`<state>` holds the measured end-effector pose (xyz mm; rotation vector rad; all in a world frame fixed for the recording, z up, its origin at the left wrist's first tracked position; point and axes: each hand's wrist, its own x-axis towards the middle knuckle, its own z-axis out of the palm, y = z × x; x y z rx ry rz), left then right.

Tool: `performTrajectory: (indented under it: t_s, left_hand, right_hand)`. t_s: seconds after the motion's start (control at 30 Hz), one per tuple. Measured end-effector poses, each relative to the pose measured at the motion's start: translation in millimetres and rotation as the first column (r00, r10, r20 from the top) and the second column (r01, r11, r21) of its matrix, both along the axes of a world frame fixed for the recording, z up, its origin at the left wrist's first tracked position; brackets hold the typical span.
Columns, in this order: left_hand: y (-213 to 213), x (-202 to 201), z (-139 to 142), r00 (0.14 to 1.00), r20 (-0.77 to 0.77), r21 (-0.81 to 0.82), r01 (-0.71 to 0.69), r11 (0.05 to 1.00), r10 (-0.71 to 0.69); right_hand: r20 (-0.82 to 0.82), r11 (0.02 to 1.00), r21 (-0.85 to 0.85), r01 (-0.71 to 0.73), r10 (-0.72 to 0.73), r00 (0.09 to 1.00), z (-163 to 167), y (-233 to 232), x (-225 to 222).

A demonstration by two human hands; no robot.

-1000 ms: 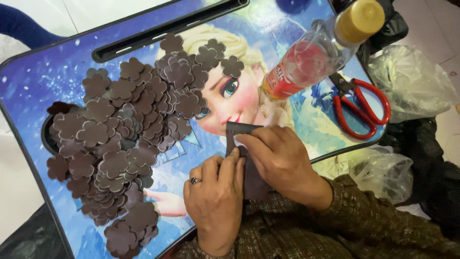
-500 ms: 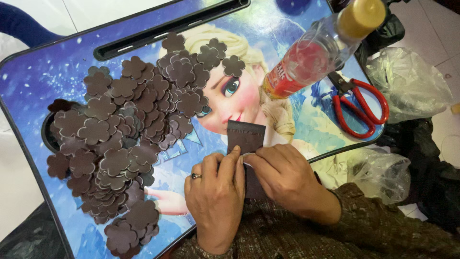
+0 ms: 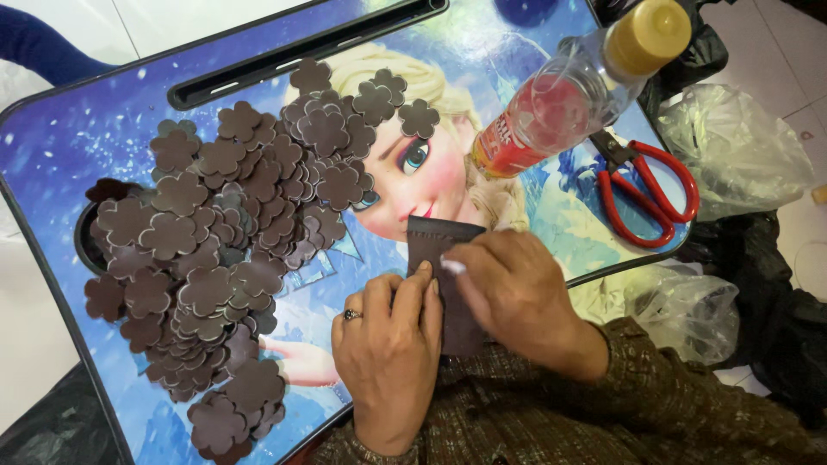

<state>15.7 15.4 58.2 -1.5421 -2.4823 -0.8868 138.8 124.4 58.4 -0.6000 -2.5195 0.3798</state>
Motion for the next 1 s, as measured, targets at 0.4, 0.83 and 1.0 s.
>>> performTrajectory:
  t_s: [0.4,0.83,1.0]
  left_hand:
    - [0,0,2,1.0,0.02,-0.004,0.021,1.0,-0.021]
    - [-1,1,2,0.999,0.04,-0.015,-0.001,1.0,0.002]
    - [1,-1,1,0.989,0.14,-0.035,-0.046,0.998,0.05]
  right_hand:
    - [-0.036,0.997,-0.053,0.05,-0.052,0.998,1,-4,-5]
    - [-0.036,0.997,0.01,0.082,-0.082,0.996,-4,12,-11]
    - [-0.036,0.998,-0.069,0.008,-0.01,0.999,1,8,-8]
